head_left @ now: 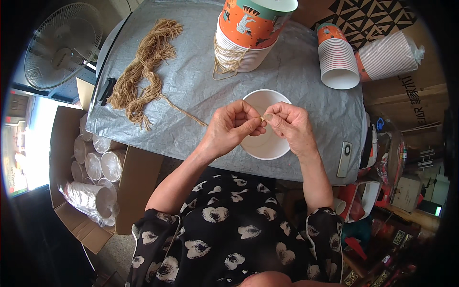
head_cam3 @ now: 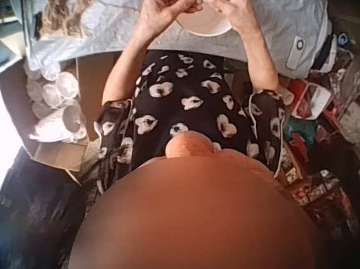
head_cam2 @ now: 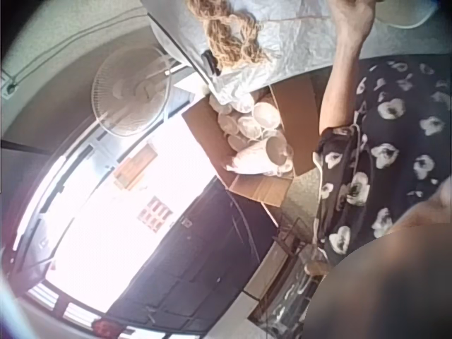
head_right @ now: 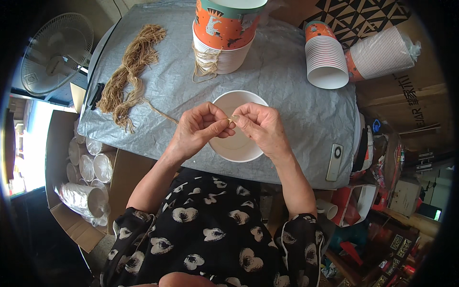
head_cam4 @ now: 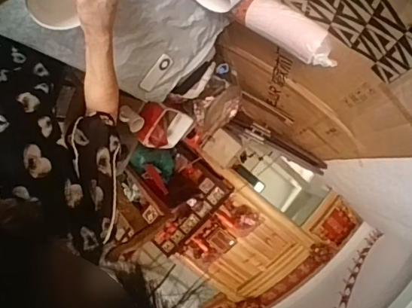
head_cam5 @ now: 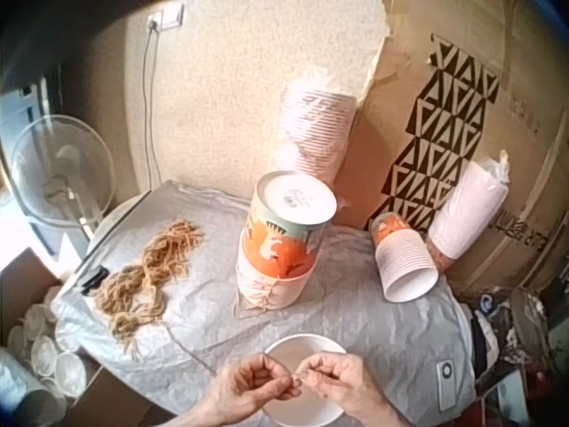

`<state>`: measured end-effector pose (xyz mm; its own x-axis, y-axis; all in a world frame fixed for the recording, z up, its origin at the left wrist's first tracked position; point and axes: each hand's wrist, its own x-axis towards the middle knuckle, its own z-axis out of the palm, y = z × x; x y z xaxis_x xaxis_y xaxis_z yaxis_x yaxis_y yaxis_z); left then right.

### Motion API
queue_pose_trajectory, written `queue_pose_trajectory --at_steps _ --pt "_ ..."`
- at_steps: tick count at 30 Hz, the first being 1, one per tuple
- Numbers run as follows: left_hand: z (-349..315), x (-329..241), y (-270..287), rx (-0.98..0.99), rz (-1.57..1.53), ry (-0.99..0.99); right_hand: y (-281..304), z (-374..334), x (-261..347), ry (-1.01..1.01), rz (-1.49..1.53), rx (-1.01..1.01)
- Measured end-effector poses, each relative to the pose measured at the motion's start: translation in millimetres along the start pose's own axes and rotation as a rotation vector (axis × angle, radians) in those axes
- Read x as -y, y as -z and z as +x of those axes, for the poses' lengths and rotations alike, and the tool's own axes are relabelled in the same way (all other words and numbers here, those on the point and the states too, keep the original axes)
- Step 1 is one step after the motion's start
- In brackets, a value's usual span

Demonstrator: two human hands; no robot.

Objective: Tying thin strings or ropes onto the rims of paper cups for packaging or carrying purposes.

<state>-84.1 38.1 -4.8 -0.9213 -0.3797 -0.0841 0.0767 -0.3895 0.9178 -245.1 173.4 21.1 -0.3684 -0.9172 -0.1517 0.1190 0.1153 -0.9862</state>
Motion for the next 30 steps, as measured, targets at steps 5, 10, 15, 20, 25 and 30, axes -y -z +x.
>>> queue_pose_trajectory --at_steps 5,10,15,20,25,30 --pt "-2.9 -4.5 -1.1 -0.010 -0.001 0.027 -4.7 -1.2 -1.2 0.021 0.021 -0.058" --pt "-0.6 -3.3 0.5 0.007 -0.026 0.029 -8.4 1.0 -1.2 0.036 0.013 -0.116" --pt "-2.4 -3.7 1.5 0.016 -0.053 0.052 -8.4 -0.2 3.2 0.033 0.023 -0.101" --pt "-3.1 -2.7 0.7 0.022 -0.085 0.051 -9.4 -0.9 4.4 0.046 -0.026 -0.114" --pt "-2.8 0.5 1.5 0.048 -0.083 0.028 -11.6 -1.2 9.6 0.144 -0.128 -0.150" --pt "-1.2 -1.8 1.9 0.068 -0.084 0.040 -9.2 -2.3 8.0 0.168 -0.152 -0.164"
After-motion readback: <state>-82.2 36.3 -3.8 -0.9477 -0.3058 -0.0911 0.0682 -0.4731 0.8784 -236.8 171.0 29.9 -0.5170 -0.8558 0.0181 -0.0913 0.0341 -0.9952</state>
